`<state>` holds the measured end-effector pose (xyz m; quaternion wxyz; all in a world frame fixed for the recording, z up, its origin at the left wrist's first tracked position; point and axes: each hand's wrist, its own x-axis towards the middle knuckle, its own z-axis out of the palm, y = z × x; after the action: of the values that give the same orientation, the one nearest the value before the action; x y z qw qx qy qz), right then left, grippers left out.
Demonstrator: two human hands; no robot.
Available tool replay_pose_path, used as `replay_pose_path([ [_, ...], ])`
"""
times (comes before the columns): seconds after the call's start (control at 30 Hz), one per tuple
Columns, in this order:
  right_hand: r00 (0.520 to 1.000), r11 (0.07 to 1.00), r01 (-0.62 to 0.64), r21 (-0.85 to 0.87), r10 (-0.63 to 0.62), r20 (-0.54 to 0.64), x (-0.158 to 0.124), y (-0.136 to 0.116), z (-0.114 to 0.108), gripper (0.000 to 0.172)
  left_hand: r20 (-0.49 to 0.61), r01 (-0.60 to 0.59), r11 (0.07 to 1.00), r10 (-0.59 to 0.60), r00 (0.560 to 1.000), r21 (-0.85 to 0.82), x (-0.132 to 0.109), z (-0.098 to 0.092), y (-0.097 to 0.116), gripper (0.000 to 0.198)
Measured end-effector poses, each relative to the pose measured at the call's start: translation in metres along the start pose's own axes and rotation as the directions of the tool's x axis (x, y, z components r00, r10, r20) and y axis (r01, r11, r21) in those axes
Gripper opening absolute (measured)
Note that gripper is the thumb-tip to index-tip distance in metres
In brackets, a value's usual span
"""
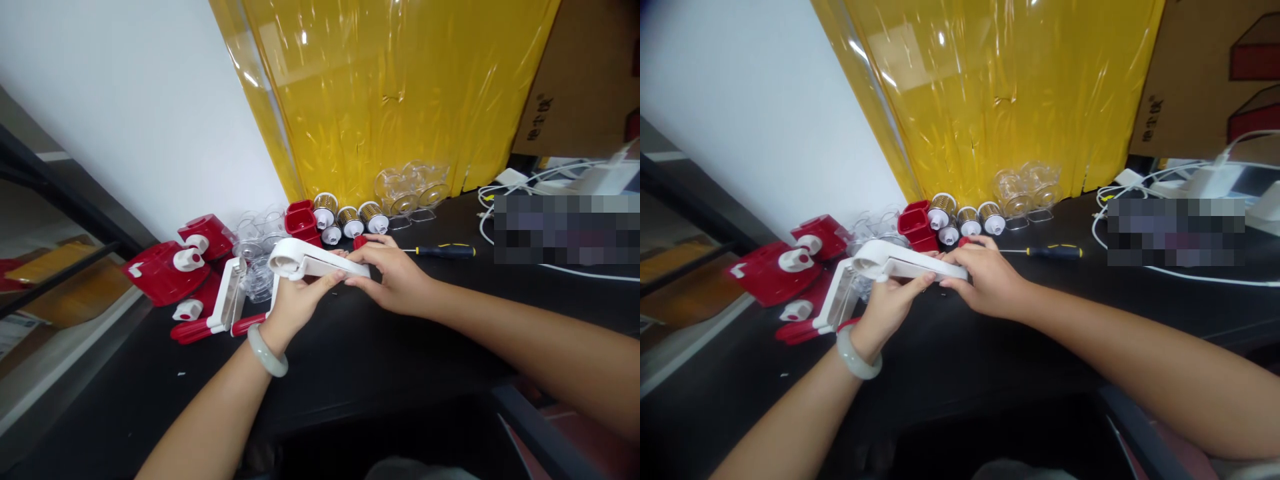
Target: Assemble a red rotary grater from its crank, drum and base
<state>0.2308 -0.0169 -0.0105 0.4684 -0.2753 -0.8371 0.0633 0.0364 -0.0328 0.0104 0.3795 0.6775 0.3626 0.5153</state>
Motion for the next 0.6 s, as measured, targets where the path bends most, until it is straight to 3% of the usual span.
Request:
replay_pose_path([
  [0.13,1.000,0.995,0.025,0.099,-0.024,-0.008,0.000,0.007,0.005,0.035,-0.049,-0.056,0.998,0.055,0.997,-0.008,0.002,0.001,0.001,0.032],
  [0.23,0.995,0.986,0.008,0.168,0.009,-0.101,0.001,0.009,0.001,0.061,-0.086,-0.061,0.997,0.057,0.995,-0.050,0.003,0.000,0.002,0.034],
  [0.3,0.987,0.979,-0.012,0.203,0.044,-0.157,0.002,0.007,-0.004,0.072,-0.088,-0.083,0.996,0.084,0.993,0.015,0.004,-0.002,0.002,0.032],
  [0.37,0.983,0.974,-0.021,0.225,0.061,-0.171,0.004,0.005,-0.007,0.082,-0.075,-0.171,0.967,0.187,0.979,0.189,0.004,-0.005,0.003,0.026],
  [0.47,0.986,0.974,-0.025,0.224,0.060,-0.153,0.005,0.002,-0.010,0.096,0.090,-0.321,0.802,0.320,0.943,0.503,0.004,-0.009,0.005,0.018],
  [0.53,0.991,0.977,-0.013,0.213,0.040,-0.127,0.007,0.004,-0.012,0.096,0.238,-0.357,0.687,0.267,0.934,0.632,0.005,-0.011,0.005,0.016],
  [0.6,0.996,0.981,0.009,0.195,0.008,-0.084,0.009,0.007,-0.014,0.090,0.318,-0.353,0.616,0.171,0.932,0.704,0.004,-0.012,0.005,0.018],
])
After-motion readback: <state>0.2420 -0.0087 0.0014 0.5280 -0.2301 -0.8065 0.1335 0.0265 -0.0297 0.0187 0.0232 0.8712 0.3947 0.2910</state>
